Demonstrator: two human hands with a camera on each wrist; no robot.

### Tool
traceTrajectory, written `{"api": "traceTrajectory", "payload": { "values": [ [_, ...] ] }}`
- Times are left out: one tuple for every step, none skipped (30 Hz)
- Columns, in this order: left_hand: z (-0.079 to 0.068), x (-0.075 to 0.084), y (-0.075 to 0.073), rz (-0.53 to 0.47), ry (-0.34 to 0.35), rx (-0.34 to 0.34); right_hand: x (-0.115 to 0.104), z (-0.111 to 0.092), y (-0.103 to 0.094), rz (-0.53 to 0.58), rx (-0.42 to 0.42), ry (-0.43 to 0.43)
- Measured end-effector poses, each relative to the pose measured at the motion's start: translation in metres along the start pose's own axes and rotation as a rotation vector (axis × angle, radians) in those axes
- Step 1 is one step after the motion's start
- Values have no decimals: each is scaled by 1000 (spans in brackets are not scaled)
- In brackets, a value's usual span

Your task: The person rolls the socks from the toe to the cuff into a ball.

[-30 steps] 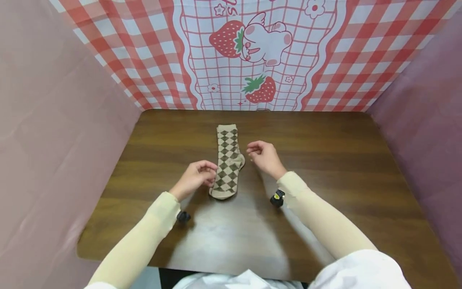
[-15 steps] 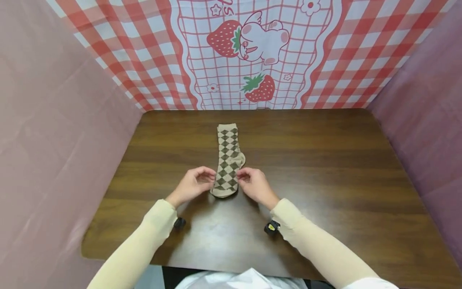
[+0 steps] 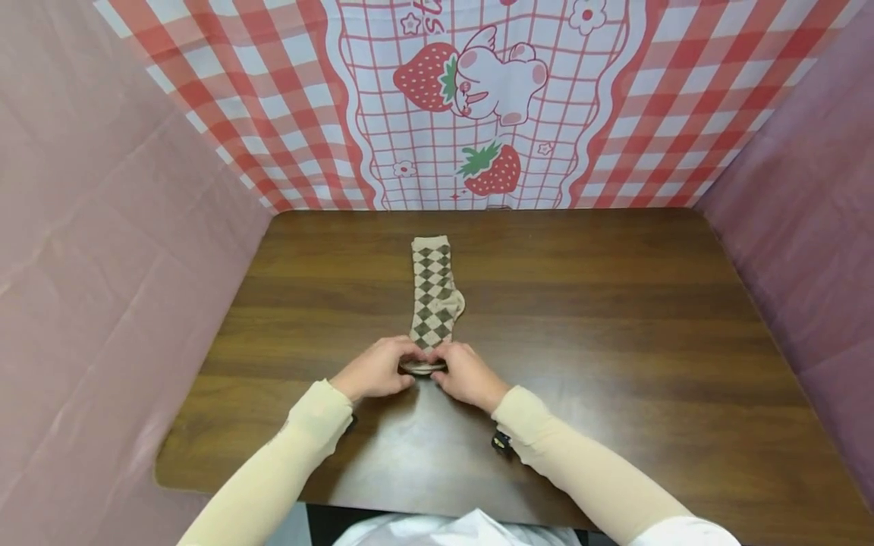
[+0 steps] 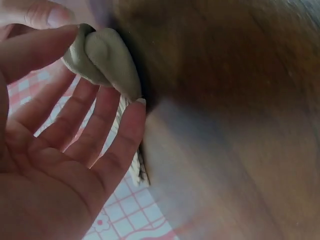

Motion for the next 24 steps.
{"api": "traceTrajectory", "payload": {
  "values": [
    [0, 0, 1, -8, -12, 7, 0, 1, 1, -6, -2, -3],
    [0, -1, 1, -15, -23, 18, 0, 1, 2, -12, -4, 0],
    [0, -2, 1, -22, -34, 30, 0, 2, 3, -17, -2, 0],
    [1, -3, 2, -26, -43, 42, 1, 2, 3, -20, 0, 1],
    [1, -4, 2, -29, -50, 53, 1, 3, 4, -27, 1, -3],
    [2, -5, 2, -28, -55, 62, 1, 4, 4, -30, 4, -7],
    [2, -5, 2, -28, -60, 70, 1, 5, 4, -33, 10, -9],
    [3, -6, 2, -27, -64, 77, 2, 5, 4, -33, 15, -7],
    [4, -7, 2, -32, -67, 80, 2, 6, 3, -34, 20, -6],
    [4, -8, 2, -40, -69, 84, 3, 7, 4, -36, 23, -3],
    [4, -9, 3, -52, -72, 87, 3, 7, 4, -38, 26, -1],
    [4, -10, 3, -64, -76, 91, 4, 8, 4, -37, 29, 3],
    [4, -11, 3, -78, -81, 95, 4, 9, 5, -38, 33, 7],
    [4, -12, 4, -87, -86, 101, 4, 9, 5, -38, 38, 9],
    [4, -13, 4, -97, -89, 106, 5, 10, 6, -39, 42, 12],
    [4, -14, 5, -103, -93, 112, 5, 10, 7, -37, 50, 15],
    [4, -15, 5, -110, -91, 115, 5, 11, 7, -36, 58, 19],
    [4, -15, 5, -113, -88, 117, 5, 11, 7, -37, 68, 24],
    [4, -16, 6, -114, -84, 116, 6, 11, 7, -42, 80, 27],
    [3, -15, 6, -112, -77, 115, 6, 11, 8, -47, 91, 30],
    [3, -15, 6, -111, -70, 112, 6, 12, 8, -54, 100, 32],
    [3, -15, 6, -107, -62, 109, 6, 12, 8, -61, 109, 31],
    [3, -15, 6, -101, -52, 107, 6, 12, 9, -70, 116, 28],
    [2, -15, 6, -91, -45, 108, 6, 12, 9, -79, 120, 22]
  ]
}}
Point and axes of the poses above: each hand's wrist, its own z-axis towards the middle knuckle, its own y-axis out of the palm, x = y × z, the point moved 4 cm from there along z, towards the middle knuckle, and after that the axes turned 5 degrees about -y, right-handed, at the moved point
